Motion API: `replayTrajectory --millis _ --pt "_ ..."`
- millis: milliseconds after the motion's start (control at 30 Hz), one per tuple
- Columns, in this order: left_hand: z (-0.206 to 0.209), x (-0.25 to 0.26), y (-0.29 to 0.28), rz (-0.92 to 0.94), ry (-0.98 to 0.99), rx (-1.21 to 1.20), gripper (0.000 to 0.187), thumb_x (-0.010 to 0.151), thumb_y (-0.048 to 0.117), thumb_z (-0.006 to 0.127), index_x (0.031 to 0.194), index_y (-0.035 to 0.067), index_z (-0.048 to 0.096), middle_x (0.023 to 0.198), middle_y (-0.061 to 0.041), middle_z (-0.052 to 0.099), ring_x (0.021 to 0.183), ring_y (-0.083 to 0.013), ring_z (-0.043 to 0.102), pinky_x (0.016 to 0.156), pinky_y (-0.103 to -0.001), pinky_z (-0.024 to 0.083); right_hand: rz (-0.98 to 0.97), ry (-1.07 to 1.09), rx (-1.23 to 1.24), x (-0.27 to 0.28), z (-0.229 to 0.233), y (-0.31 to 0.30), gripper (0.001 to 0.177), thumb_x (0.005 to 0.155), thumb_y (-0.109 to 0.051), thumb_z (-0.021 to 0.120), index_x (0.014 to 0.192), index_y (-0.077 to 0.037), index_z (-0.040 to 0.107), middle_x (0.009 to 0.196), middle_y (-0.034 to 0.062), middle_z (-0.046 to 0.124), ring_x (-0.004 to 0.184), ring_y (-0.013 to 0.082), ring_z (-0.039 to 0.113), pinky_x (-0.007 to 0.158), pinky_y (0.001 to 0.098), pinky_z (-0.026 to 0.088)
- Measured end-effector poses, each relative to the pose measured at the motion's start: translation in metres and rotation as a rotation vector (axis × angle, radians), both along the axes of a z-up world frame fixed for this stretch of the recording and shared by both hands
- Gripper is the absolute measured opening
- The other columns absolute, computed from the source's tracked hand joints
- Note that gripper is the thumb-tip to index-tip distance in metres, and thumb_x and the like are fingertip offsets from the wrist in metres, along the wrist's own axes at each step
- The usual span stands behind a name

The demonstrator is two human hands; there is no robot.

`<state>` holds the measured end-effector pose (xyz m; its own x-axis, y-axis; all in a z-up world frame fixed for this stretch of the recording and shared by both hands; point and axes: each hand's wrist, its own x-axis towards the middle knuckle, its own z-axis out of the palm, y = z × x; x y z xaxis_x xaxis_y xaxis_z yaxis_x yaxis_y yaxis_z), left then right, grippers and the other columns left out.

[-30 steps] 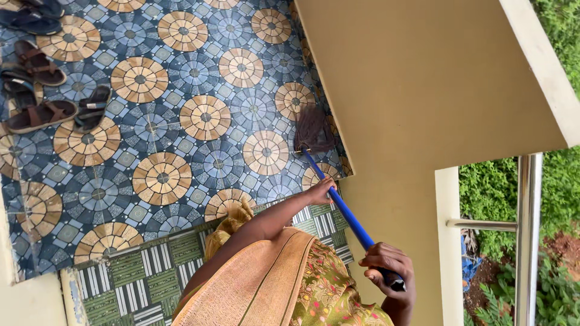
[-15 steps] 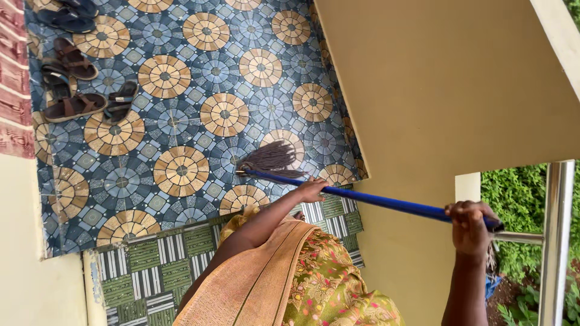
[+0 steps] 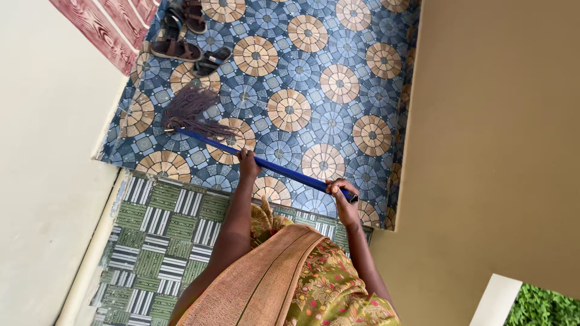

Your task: The person sweeps a tiled floor using a broom with a blue handle. They move the broom back and forth across the patterned tiles, working around several pairs of sandals placed near the wall.

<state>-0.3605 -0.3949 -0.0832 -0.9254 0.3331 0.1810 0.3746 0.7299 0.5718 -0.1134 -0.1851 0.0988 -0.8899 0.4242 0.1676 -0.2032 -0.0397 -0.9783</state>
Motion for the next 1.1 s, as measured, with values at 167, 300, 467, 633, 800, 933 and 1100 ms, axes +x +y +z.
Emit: replayTrajectory --millis 167,300,467,633,800,933,1100 --pt "-0.004 0.021 0.04 -0.103 0.03 0.133 0.004 0.085 0.013 0.073 0.087 0.012 0.069 0.1 -0.011 0.068 0.116 -0.0319 0.06 0.123 -0.06 0.023 0.024 0.064 -0.002 0.044 0.033 0.021 0.019 0.099 -0.02 0.072 0.092 -0.003 0.067 0.089 0.0094 0.065 0.095 0.0233 0.064 0.115 0.0514 0.045" --pt "0.011 0.035 0.097 -0.274 0.019 0.251 0.008 0.075 0.009 0.073 0.081 0.011 0.068 0.098 -0.013 0.067 0.113 -0.034 0.06 0.116 -0.064 0.023 -0.076 0.02 0.173 0.084 0.07 0.012 0.026 0.095 -0.028 0.072 0.09 -0.003 0.069 0.091 0.0094 0.068 0.097 0.0235 0.064 0.114 0.0503 0.045" --pt "0.023 0.077 0.185 -0.596 -0.128 0.311 0.01 0.077 0.006 0.072 0.08 0.013 0.066 0.095 -0.009 0.069 0.113 -0.0315 0.061 0.121 -0.062 0.026 -0.261 -0.042 0.323 0.13 0.117 -0.011 0.029 0.092 -0.031 0.075 0.091 -0.002 0.071 0.088 0.0085 0.067 0.094 0.024 0.064 0.112 0.0501 0.046" --pt "0.033 0.15 0.268 -0.95 -0.185 0.467 0.026 0.076 0.016 0.076 0.097 0.015 0.061 0.114 -0.008 0.061 0.12 -0.0351 0.056 0.107 -0.058 0.044 -0.31 -0.247 0.558 0.155 0.157 -0.048 0.031 0.089 -0.031 0.076 0.091 -0.001 0.071 0.088 0.0096 0.07 0.096 0.028 0.068 0.108 0.0465 0.049" --pt "0.052 0.22 0.298 -1.168 -0.394 0.044 0.031 0.08 0.029 0.078 0.104 0.024 0.06 0.123 0.004 0.061 0.125 -0.0289 0.057 0.092 -0.075 0.041 -0.364 -0.388 0.661 0.168 0.163 -0.059 0.033 0.086 -0.031 0.078 0.093 0.001 0.073 0.088 0.0107 0.071 0.098 0.0313 0.068 0.103 0.0452 0.049" --pt "0.055 0.235 0.304 -1.226 -0.369 -0.045 0.034 0.083 0.037 0.079 0.11 0.028 0.061 0.127 0.007 0.06 0.132 -0.0312 0.052 0.104 -0.081 0.029 -0.558 -0.254 0.577 0.217 0.153 -0.045 0.033 0.093 -0.033 0.074 0.093 0.0 0.072 0.086 0.0085 0.07 0.09 0.0244 0.067 0.11 0.049 0.049" --pt "0.046 0.215 0.286 -1.234 -0.408 -0.182 0.037 0.084 0.041 0.079 0.116 0.03 0.063 0.136 0.001 0.054 0.143 -0.0323 0.043 0.11 -0.083 0.019 -0.679 0.027 0.357 0.275 0.115 -0.018 0.037 0.101 -0.038 0.07 0.099 -0.002 0.071 0.086 0.0059 0.063 0.088 0.021 0.061 0.114 0.0521 0.046"
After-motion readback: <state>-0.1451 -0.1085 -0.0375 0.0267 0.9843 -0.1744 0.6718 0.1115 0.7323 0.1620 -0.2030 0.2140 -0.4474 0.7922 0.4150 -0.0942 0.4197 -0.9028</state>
